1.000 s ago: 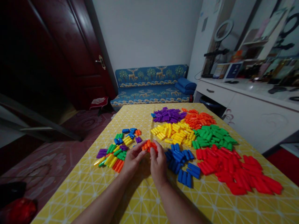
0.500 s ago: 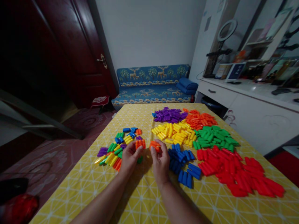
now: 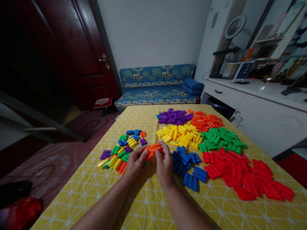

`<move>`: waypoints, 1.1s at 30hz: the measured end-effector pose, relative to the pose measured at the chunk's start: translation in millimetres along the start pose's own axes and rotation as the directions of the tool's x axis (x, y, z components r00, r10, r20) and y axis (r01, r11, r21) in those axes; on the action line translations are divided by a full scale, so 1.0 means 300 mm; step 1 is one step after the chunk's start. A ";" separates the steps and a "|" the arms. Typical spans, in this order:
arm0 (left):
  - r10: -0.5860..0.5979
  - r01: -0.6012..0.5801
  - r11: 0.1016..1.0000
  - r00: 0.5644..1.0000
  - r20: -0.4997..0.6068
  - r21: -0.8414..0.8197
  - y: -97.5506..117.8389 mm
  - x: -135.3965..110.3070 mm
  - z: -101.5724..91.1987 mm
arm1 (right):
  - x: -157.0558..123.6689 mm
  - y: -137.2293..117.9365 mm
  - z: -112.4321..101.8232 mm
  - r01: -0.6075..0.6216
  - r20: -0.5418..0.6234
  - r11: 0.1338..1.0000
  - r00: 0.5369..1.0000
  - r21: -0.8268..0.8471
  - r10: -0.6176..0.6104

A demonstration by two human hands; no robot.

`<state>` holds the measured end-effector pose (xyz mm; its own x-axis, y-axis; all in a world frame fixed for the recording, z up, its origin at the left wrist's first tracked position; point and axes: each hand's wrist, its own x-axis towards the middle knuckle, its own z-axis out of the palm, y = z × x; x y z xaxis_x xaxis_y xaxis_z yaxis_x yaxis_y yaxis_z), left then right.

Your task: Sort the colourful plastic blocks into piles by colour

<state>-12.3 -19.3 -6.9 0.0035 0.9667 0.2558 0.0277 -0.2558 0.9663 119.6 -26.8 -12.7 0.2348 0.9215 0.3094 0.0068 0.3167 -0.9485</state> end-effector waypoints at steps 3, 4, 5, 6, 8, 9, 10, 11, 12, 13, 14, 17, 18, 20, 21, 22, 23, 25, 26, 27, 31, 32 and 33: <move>0.064 -0.065 0.994 0.998 0.016 0.093 0.009 -0.002 -0.004 | 0.001 0.002 -0.004 0.020 -0.015 0.999 1.000 -0.045 -0.021; 0.085 -0.087 0.988 0.996 0.024 0.127 0.012 -0.003 -0.004 | 0.002 0.001 -0.005 0.020 -0.023 0.998 0.999 -0.055 -0.022; 0.102 -0.105 0.982 0.994 0.029 0.156 0.014 -0.003 -0.004 | 0.003 -0.001 -0.006 0.016 -0.031 0.998 0.999 -0.058 -0.017; 0.114 -0.117 0.977 0.993 0.028 0.177 0.015 -0.004 -0.004 | 0.004 -0.004 -0.006 0.008 -0.035 0.999 0.999 -0.053 -0.010; 0.121 -0.122 0.975 0.993 0.013 0.188 0.014 -0.003 -0.003 | 0.007 -0.009 -0.005 -0.011 -0.035 0.999 0.999 -0.034 0.010; 0.117 -0.116 0.977 0.993 0.004 0.181 0.011 -0.003 -0.002 | 0.008 -0.010 -0.005 -0.016 -0.035 1.000 0.999 -0.027 0.015; 0.111 -0.109 0.979 0.994 -0.004 0.171 0.009 -0.002 -0.002 | 0.009 -0.011 -0.004 -0.016 -0.034 1.000 0.999 -0.026 0.015; 0.104 -0.101 0.982 0.995 -0.005 0.162 0.008 -0.002 -0.003 | 0.010 -0.011 -0.003 -0.013 -0.032 0.999 0.999 -0.031 0.012; 0.099 -0.098 0.983 0.995 -0.002 0.157 0.007 -0.002 -0.004 | 0.011 -0.010 -0.003 -0.010 -0.029 0.999 1.000 -0.038 0.009; 0.100 -0.100 0.982 0.995 0.006 0.158 0.009 -0.003 -0.005 | 0.011 -0.008 -0.003 -0.010 -0.024 0.999 1.000 -0.043 0.009; 0.106 -0.107 0.981 0.994 0.016 0.165 0.011 -0.003 -0.007 | 0.010 -0.006 -0.004 -0.013 -0.016 0.999 1.000 -0.048 0.012; 0.129 -0.134 0.972 0.991 0.039 0.192 0.022 -0.003 -0.010 | 0.005 0.003 -0.006 -0.012 0.001 0.998 1.000 -0.069 0.012; 0.132 -0.137 0.971 0.990 0.040 0.194 0.024 -0.003 -0.010 | 0.003 0.006 -0.006 -0.004 -0.001 0.997 1.000 -0.078 0.004; 0.133 -0.136 0.974 0.991 0.030 0.179 0.024 -0.001 -0.008 | 0.000 0.010 -0.005 0.016 -0.015 0.996 1.000 -0.089 -0.018; 0.132 -0.134 0.977 0.991 0.022 0.168 0.022 0.000 -0.006 | -0.001 0.012 -0.004 0.023 -0.021 0.996 0.999 -0.089 -0.025; 0.129 -0.130 0.979 0.991 0.015 0.157 0.020 0.001 -0.005 | -0.001 0.014 -0.003 0.028 -0.024 0.996 0.999 -0.088 -0.030; 0.127 -0.126 0.981 0.992 0.006 0.149 0.017 0.001 -0.004 | -0.001 0.015 -0.002 0.031 -0.023 0.996 0.999 -0.087 -0.033; 0.126 -0.124 0.982 0.992 -0.010 0.146 0.012 0.002 -0.004 | -0.001 0.017 0.000 0.027 -0.009 0.996 1.000 -0.081 -0.028; 0.130 -0.126 0.981 0.991 -0.022 0.148 0.011 0.003 -0.005 | -0.001 0.018 0.001 0.020 -0.002 0.997 1.000 -0.074 -0.020; 0.136 -0.130 0.980 0.990 -0.035 0.150 0.009 0.003 -0.006 | -0.001 0.018 0.003 0.011 0.004 0.998 1.000 -0.062 -0.010; 0.155 -0.142 0.979 0.984 -0.084 0.147 0.009 0.005 -0.007 | -0.002 0.013 0.010 -0.029 0.007 0.999 1.000 0.019 0.029; 0.156 -0.141 0.979 0.983 -0.092 0.147 0.008 0.006 -0.006 | -0.002 0.010 0.012 -0.035 0.001 0.999 0.999 0.035 0.035; 0.156 -0.140 0.979 0.983 -0.100 0.149 0.008 0.006 -0.005 | -0.002 0.008 0.014 -0.038 -0.007 0.998 0.999 0.045 0.039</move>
<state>-13.7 -18.2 -4.1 -0.0924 0.9096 0.4051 0.1757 -0.3856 0.9058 115.5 -25.7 -14.9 0.2421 0.9314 0.2719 -0.0462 0.2910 -0.9556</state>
